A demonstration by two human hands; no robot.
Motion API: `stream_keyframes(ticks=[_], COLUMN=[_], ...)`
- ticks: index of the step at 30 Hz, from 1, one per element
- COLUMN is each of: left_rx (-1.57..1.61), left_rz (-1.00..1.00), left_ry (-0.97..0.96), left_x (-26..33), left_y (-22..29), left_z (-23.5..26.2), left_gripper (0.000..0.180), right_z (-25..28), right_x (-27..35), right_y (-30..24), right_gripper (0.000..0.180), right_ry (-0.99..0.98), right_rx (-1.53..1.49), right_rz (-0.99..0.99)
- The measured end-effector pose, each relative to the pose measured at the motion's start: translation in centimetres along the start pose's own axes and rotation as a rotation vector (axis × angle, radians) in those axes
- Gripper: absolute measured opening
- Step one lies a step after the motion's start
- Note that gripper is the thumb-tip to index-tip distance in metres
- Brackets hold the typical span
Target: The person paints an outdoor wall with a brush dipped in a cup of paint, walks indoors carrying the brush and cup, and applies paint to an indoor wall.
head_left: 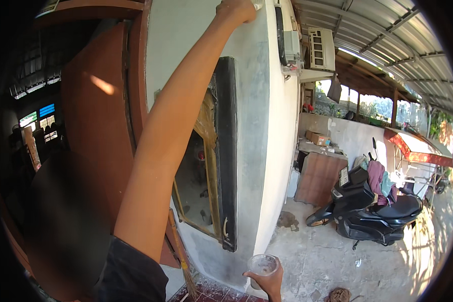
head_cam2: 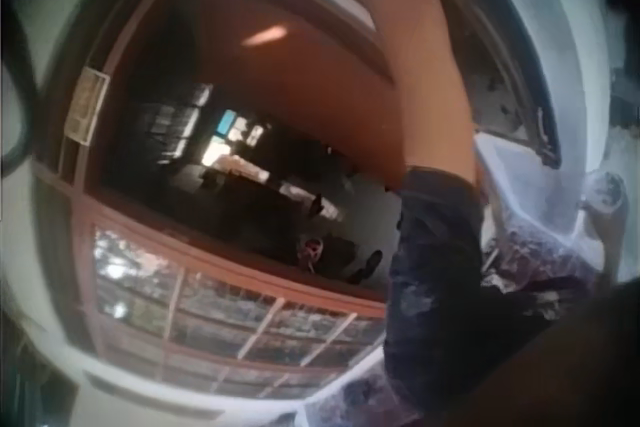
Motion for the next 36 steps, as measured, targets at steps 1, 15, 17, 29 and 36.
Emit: stream_keyframes(ticks=[1,15,17,29,36], left_rx=[-0.027,-0.097,-0.112,-0.097,-0.211], left_rz=[0.021,-0.196,-0.176,0.137,-0.116], left_ry=[-0.074,-0.373,-0.485,-0.058,-0.047], left_x=[1.5,19.2,16.8,-2.8,3.7], left_y=[0.8,1.9,0.6,-4.3,-3.6], left_z=[-0.9,-4.3,-3.6,2.2,-4.5], left_gripper=[0.024,0.024,0.025,0.017,0.025], right_z=[0.5,-2.0,-1.8,-0.6,0.2], right_x=[-0.1,-0.5,-0.2,-1.1,-0.8], right_y=[0.5,0.6,0.5,0.9,3.9], right_gripper=[0.072,0.075,0.076,0.071,0.073], right_ry=[0.017,-0.085,-0.078,0.062,0.144], right_rx=[-0.013,-0.011,-0.022,-0.008,-0.081], right_rz=[0.004,-0.020,-0.024,-0.034,-0.110])
Point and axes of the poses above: each hand's wrist, its own x-axis away from the middle knuckle, its own z-axis out of the back of the hand, y = z × x, the point moved 9 cm from there along -x, towards the middle knuckle, and after that the axes turned 6 degrees about -x, right-handed, at the moved point
